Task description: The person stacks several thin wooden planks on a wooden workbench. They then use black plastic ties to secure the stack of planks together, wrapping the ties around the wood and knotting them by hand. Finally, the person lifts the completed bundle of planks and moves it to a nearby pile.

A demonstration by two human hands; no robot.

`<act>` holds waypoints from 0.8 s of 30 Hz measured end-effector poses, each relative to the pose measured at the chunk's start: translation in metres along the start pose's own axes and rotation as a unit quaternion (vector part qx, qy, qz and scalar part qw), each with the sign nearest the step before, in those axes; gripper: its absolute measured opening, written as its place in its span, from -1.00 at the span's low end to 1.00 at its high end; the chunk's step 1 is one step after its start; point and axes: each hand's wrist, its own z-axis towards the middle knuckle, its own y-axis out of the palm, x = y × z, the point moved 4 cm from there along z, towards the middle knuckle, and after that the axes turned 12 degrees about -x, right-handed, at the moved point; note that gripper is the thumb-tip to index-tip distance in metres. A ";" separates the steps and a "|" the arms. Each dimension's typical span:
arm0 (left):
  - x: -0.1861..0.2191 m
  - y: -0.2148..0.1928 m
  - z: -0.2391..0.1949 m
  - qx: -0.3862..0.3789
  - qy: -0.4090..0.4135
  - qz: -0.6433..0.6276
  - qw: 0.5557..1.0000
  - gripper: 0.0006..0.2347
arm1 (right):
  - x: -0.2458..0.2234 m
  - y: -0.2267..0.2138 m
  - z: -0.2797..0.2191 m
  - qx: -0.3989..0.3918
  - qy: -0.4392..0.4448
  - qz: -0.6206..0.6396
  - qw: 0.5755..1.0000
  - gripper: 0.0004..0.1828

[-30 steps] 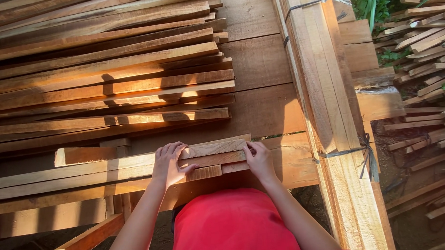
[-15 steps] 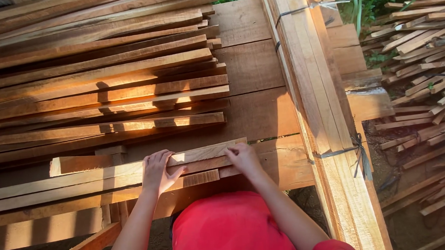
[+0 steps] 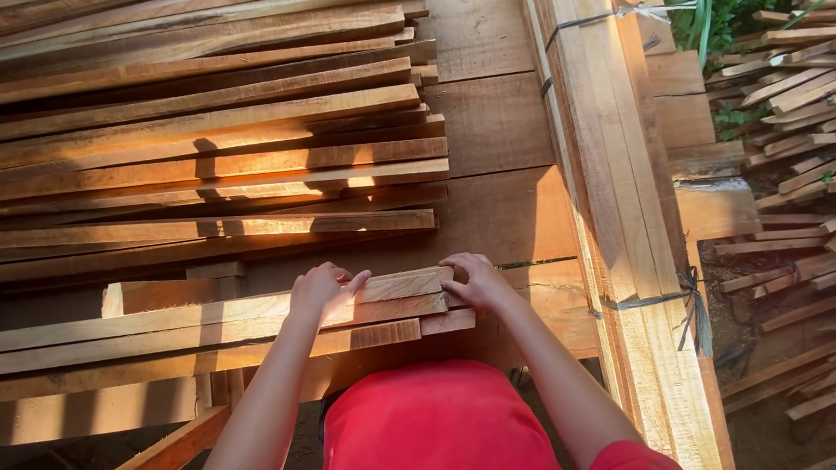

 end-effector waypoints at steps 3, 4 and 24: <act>-0.002 0.003 0.008 -0.013 -0.016 -0.024 0.999 -0.50 | -0.008 -0.006 0.006 -0.029 0.001 -0.028 0.999 -0.54; 0.000 0.002 0.010 -0.014 -0.015 -0.023 1.000 -0.50 | -0.007 -0.012 0.009 -0.029 0.002 -0.027 0.999 -0.54; 0.054 0.014 0.048 -0.173 -0.002 -0.115 0.978 -0.55 | 0.013 -0.019 -0.015 -0.092 -0.140 -0.105 0.980 -0.51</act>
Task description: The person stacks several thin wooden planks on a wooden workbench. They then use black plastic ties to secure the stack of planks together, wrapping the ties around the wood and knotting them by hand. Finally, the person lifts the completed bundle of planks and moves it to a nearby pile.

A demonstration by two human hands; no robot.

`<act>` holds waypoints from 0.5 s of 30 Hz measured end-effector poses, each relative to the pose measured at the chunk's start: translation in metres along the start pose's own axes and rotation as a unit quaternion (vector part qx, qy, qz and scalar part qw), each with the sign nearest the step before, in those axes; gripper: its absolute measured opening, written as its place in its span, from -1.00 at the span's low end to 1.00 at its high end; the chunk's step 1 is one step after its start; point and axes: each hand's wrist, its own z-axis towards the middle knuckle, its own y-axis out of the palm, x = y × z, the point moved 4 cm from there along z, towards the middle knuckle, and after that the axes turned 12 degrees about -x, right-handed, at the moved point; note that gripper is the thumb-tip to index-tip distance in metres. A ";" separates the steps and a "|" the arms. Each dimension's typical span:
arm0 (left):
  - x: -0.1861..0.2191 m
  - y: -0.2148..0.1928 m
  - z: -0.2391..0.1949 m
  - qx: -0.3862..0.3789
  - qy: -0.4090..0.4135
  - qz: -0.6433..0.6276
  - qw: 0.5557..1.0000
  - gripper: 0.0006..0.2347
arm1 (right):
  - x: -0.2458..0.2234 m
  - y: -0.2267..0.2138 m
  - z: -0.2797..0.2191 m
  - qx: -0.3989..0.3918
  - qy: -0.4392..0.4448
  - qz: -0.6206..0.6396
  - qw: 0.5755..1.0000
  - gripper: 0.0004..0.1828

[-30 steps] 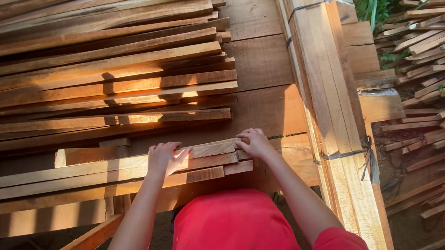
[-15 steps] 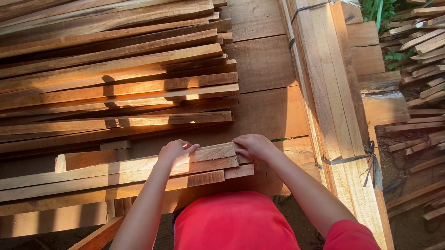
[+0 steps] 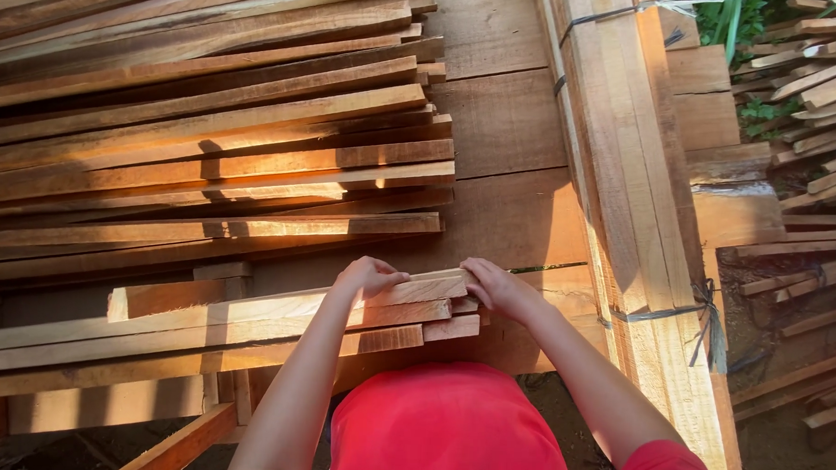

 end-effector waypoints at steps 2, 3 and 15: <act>0.001 0.001 0.005 0.003 0.000 -0.014 1.000 -0.56 | 0.000 -0.002 -0.002 -0.008 0.004 0.016 1.000 -0.51; 0.003 0.003 0.009 0.005 0.005 -0.025 1.000 -0.58 | 0.002 -0.004 -0.005 -0.015 0.013 0.031 0.999 -0.50; -0.003 0.004 0.025 0.012 -0.009 -0.072 0.997 -0.60 | 0.074 0.077 0.052 0.250 0.232 0.624 0.703 -0.48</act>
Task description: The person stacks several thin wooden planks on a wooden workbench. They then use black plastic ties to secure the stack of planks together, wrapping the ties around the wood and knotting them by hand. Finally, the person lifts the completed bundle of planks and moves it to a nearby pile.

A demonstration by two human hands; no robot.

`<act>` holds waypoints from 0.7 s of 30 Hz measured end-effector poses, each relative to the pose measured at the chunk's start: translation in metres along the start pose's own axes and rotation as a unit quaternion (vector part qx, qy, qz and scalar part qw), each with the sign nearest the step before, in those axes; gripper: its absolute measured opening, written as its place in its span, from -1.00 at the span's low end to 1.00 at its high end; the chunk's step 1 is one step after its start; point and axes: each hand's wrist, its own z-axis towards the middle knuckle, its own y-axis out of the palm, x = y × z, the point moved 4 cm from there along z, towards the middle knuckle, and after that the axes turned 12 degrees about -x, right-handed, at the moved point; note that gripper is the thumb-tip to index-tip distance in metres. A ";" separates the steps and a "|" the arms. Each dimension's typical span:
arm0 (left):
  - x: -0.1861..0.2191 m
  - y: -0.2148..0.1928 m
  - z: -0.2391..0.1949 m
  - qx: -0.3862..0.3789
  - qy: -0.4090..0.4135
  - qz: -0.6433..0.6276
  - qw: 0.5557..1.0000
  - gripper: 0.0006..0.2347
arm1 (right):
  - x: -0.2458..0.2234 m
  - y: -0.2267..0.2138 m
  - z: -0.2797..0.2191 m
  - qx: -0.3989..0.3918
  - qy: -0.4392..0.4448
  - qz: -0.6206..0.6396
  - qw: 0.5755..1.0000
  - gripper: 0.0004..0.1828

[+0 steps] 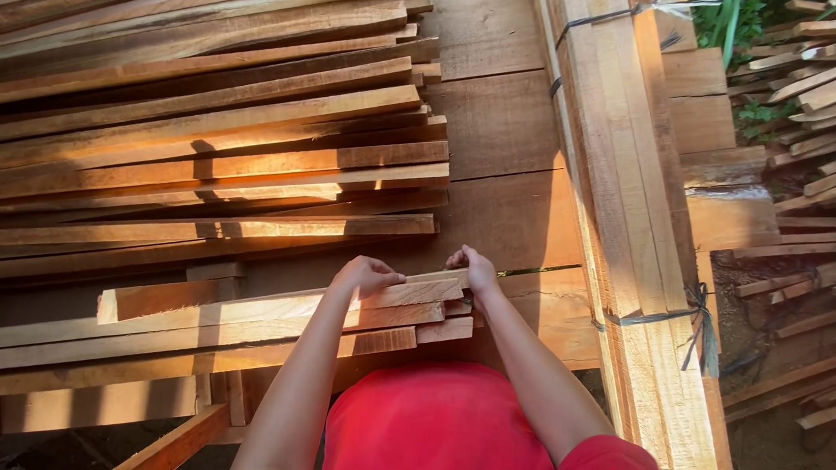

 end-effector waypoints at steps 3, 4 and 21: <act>-0.004 0.001 0.004 -0.002 0.022 -0.004 1.000 -0.65 | -0.004 0.006 -0.004 0.029 -0.032 -0.051 0.998 -0.48; -0.004 0.003 0.007 -0.002 0.023 -0.002 1.000 -0.65 | -0.007 0.008 -0.007 0.030 -0.034 -0.051 0.998 -0.48; 0.000 0.006 -0.017 0.076 0.092 0.020 0.993 -0.74 | -0.044 0.027 -0.047 0.094 -0.083 -0.155 0.980 -0.59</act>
